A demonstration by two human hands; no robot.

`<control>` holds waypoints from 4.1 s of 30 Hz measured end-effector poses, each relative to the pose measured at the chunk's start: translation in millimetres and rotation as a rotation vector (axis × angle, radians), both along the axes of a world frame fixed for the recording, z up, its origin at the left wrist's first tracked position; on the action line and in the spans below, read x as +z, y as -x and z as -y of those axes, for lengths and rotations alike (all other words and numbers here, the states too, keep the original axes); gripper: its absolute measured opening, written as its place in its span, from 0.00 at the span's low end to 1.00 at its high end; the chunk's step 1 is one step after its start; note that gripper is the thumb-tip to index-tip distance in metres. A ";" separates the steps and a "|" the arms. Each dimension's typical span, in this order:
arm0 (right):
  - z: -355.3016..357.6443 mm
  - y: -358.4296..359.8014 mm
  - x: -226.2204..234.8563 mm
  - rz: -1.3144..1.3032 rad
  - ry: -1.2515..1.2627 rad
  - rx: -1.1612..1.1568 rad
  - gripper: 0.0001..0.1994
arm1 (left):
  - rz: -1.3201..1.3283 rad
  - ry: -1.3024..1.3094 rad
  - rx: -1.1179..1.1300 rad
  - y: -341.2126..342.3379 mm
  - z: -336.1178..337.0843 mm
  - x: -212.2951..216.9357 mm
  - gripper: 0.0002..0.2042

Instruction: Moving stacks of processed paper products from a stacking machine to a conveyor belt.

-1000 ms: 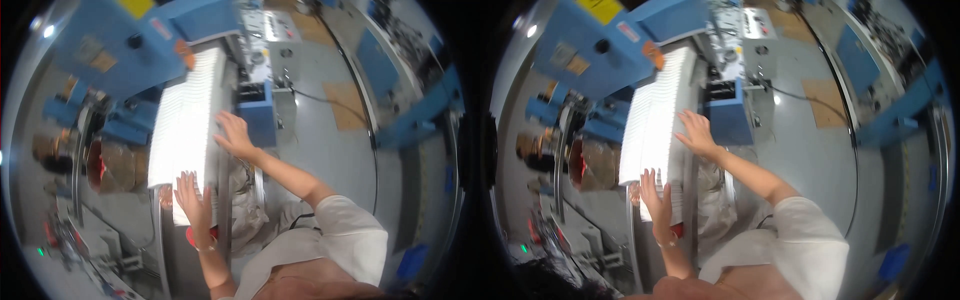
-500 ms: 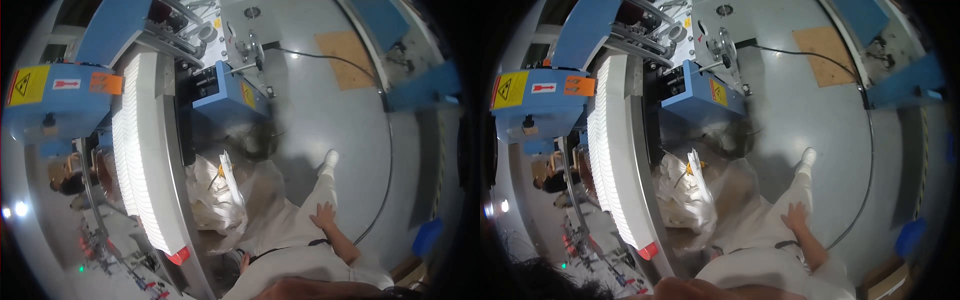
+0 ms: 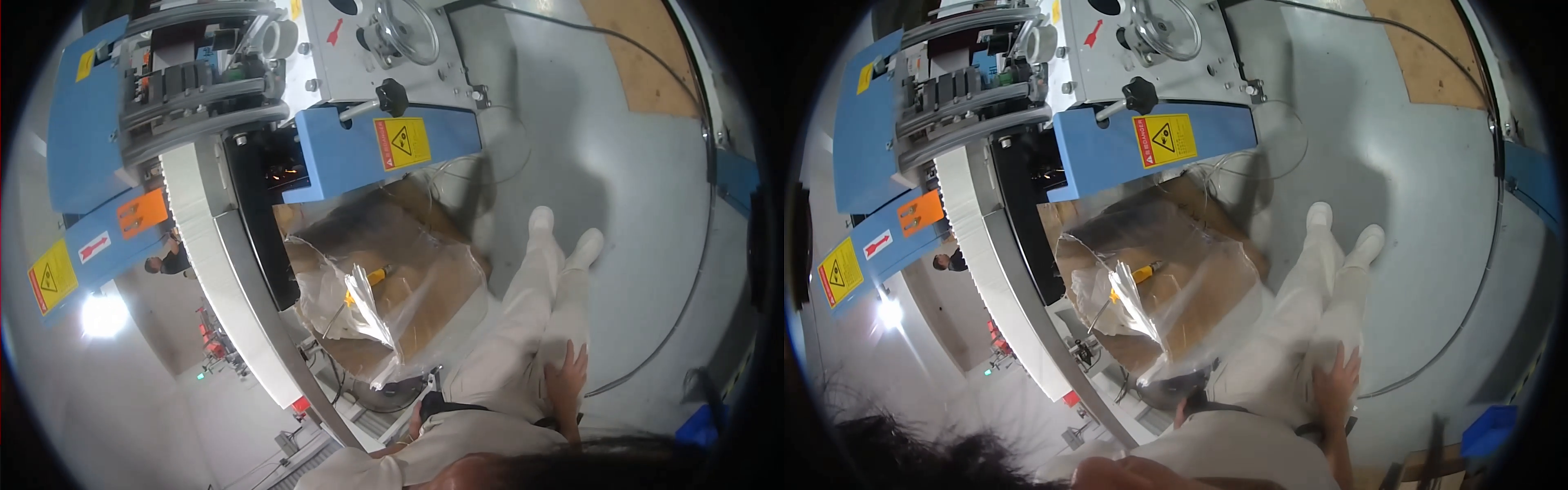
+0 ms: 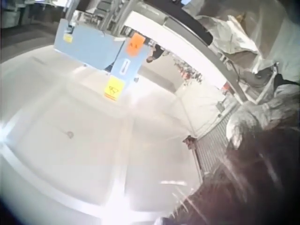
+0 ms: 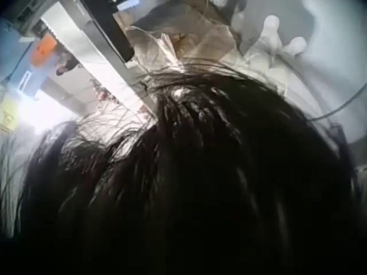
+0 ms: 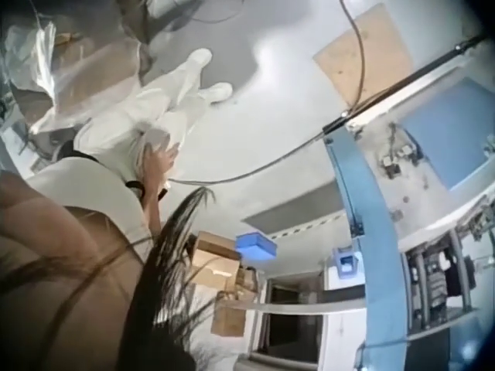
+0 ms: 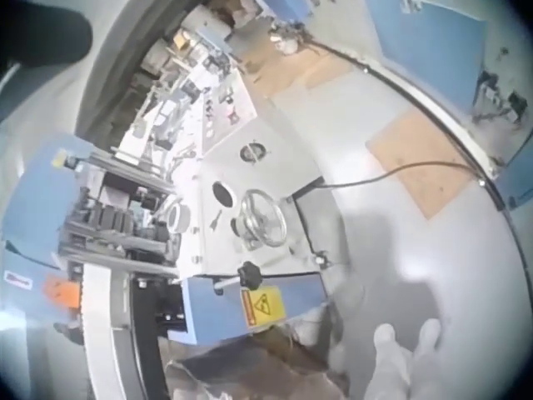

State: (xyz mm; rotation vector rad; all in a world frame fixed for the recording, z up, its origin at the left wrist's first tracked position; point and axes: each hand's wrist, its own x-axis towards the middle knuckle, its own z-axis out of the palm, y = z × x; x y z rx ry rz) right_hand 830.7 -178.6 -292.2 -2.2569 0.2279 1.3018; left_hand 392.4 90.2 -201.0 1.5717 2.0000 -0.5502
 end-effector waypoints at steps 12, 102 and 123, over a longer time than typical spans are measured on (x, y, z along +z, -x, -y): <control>-22.6 -7.1 -30.2 0.087 0.035 0.161 0.35 | 0.121 -0.022 0.293 -8.0 19.5 -35.9 0.19; -708.3 -138.8 295.6 1.230 -0.750 1.271 0.05 | 0.411 -0.852 -1.050 -363.7 -402.4 194.8 0.33; -707.6 -138.2 306.5 0.975 -0.720 1.377 0.09 | 0.407 -0.832 -0.975 -411.6 -421.8 197.8 0.35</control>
